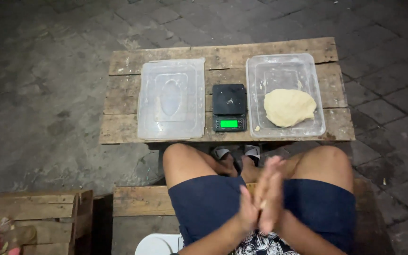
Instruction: A person is portioning a large mass of dough into smaller pieces by weighing them on a digital scale and rolling them into balls.
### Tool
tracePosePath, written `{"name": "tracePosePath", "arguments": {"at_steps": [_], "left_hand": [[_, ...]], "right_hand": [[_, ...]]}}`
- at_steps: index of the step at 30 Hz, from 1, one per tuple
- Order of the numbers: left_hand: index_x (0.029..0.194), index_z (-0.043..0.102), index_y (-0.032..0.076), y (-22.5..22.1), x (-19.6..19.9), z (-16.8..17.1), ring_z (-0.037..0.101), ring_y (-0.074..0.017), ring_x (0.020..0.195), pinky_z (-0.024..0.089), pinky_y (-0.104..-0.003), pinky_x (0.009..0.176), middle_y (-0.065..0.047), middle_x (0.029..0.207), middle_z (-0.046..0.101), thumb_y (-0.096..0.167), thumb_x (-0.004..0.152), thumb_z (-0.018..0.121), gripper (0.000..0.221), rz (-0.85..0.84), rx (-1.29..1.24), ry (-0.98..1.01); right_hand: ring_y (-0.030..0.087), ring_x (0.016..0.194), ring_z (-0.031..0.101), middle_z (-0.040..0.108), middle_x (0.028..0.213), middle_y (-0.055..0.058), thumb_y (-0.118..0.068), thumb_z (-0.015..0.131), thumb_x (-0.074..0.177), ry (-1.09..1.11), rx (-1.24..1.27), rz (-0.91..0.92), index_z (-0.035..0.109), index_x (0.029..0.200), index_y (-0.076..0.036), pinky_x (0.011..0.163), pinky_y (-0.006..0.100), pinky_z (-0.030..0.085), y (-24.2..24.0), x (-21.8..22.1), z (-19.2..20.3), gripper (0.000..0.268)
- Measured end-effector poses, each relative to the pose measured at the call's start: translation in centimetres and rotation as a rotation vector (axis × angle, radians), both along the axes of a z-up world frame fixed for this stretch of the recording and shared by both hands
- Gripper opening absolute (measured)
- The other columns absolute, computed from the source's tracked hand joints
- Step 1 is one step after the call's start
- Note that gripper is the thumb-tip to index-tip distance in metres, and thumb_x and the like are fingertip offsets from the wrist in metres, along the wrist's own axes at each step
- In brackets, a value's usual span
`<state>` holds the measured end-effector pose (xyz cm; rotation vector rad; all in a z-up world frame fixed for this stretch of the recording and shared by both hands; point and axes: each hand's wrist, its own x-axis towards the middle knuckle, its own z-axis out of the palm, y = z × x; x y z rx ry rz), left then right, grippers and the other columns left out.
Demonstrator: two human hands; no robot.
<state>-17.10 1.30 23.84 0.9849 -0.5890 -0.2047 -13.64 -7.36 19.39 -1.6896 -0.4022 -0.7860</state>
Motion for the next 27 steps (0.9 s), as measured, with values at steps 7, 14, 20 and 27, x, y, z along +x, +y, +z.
{"name": "tracePosePath", "arguments": {"at_steps": [7,14,20,27], "left_hand": [[0.163,0.007,0.002,0.3,-2.5,-0.5,-0.003,-0.0261,0.162,-0.004,-0.045,0.133,-0.014,0.174,0.001,0.063,0.109,0.010,0.082,0.104,0.028,0.040],[0.164,0.023,0.010,-1.3,-2.8,0.7,0.006,-0.0328,0.165,-0.003,-0.052,0.138,-0.018,0.173,0.013,0.054,0.117,0.011,0.066,0.196,-0.064,-0.190],[0.164,0.005,0.003,-0.3,-4.4,4.1,0.011,-0.0292,0.161,0.000,-0.044,0.134,-0.020,0.173,0.004,0.070,0.104,0.015,0.091,-0.067,-0.363,0.189],[0.164,0.009,0.010,-1.7,-4.1,1.0,0.007,-0.0263,0.163,0.002,-0.041,0.131,-0.024,0.171,0.010,0.071,0.104,0.018,0.087,0.020,-0.289,0.203]], "right_hand": [[0.042,0.165,-0.003,0.003,0.171,0.030,-0.080,0.023,0.102,-0.112,-0.012,0.096,0.004,0.166,-0.004,0.138,0.055,0.000,0.5,-3.1,1.1,0.102],[0.041,0.163,0.003,0.000,0.170,0.031,-0.097,0.012,0.078,0.078,-0.296,0.138,0.010,0.162,0.004,0.133,0.056,-0.003,-0.5,-9.0,1.9,0.132],[0.043,0.162,0.007,0.012,0.169,0.028,-0.088,0.006,0.090,-0.108,-0.362,0.160,0.009,0.167,-0.008,0.133,0.063,-0.003,-1.8,-10.4,1.1,0.111],[0.051,0.161,-0.016,-0.008,0.167,0.037,-0.075,0.043,0.098,-0.268,0.227,0.196,0.015,0.166,-0.006,0.133,0.064,-0.013,1.1,-8.8,-0.1,0.101]]}}
